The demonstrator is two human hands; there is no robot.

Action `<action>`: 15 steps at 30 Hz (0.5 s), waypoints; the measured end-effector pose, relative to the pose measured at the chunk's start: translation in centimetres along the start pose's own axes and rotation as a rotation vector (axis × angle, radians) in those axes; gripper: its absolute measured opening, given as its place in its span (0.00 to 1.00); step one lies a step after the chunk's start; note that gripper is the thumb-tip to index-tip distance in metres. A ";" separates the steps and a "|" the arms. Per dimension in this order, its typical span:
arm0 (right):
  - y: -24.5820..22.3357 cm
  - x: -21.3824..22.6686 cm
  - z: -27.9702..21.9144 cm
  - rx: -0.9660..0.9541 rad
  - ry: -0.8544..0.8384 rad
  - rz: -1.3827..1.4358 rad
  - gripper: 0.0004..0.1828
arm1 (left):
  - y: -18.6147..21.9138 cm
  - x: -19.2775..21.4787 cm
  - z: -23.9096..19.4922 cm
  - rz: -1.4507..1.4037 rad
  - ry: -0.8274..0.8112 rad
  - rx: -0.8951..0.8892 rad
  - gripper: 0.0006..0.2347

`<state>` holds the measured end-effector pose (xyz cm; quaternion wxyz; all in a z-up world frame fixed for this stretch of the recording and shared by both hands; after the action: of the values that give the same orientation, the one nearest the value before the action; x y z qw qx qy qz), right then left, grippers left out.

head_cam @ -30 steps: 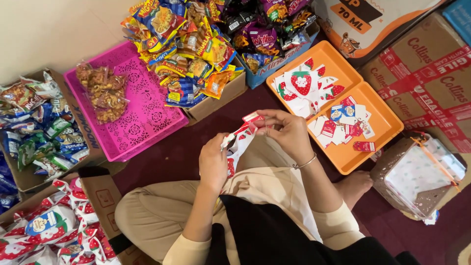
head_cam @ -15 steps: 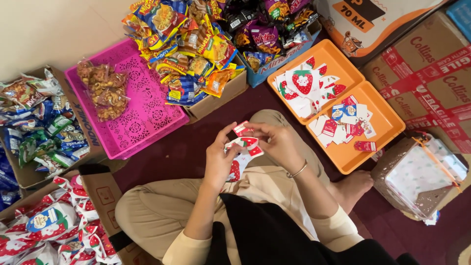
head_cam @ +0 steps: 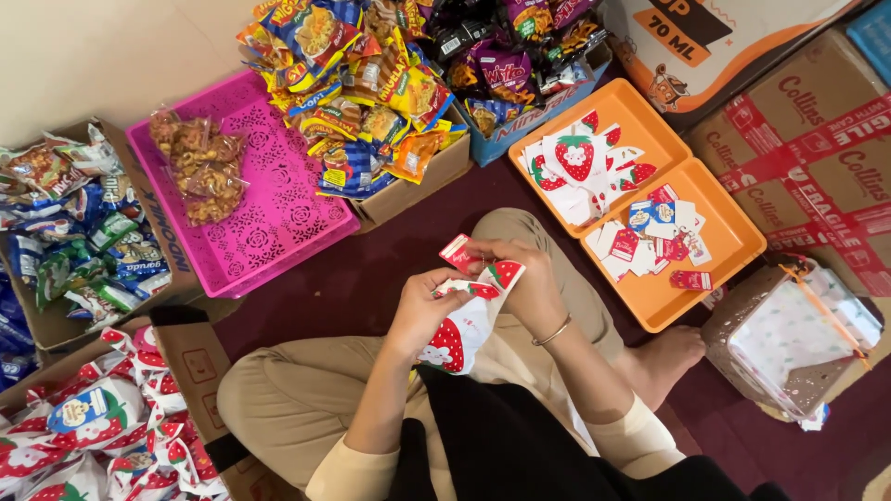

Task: Filling small white gift bags with various snack packets from surrounding bins.

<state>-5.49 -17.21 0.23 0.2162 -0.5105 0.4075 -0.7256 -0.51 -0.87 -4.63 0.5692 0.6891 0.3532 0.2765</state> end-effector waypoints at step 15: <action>0.9 4.5 0.0 -0.269 -0.080 0.215 0.20 | 1.1 1.2 -0.5 0.439 0.217 -0.201 0.11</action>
<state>-7.34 -21.04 2.05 0.2384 -0.5166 0.5443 -0.6164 0.00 0.33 -3.42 0.5200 0.6557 0.2249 0.4992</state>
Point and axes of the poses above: each hand's wrist, its own z-axis towards the middle knuckle, its own x-axis out of the back of the hand, y = z × x, the point moved 2 cm from there along z, towards the middle knuckle, and after that the axes turned 5 degrees about -x, right-handed, at the moved point
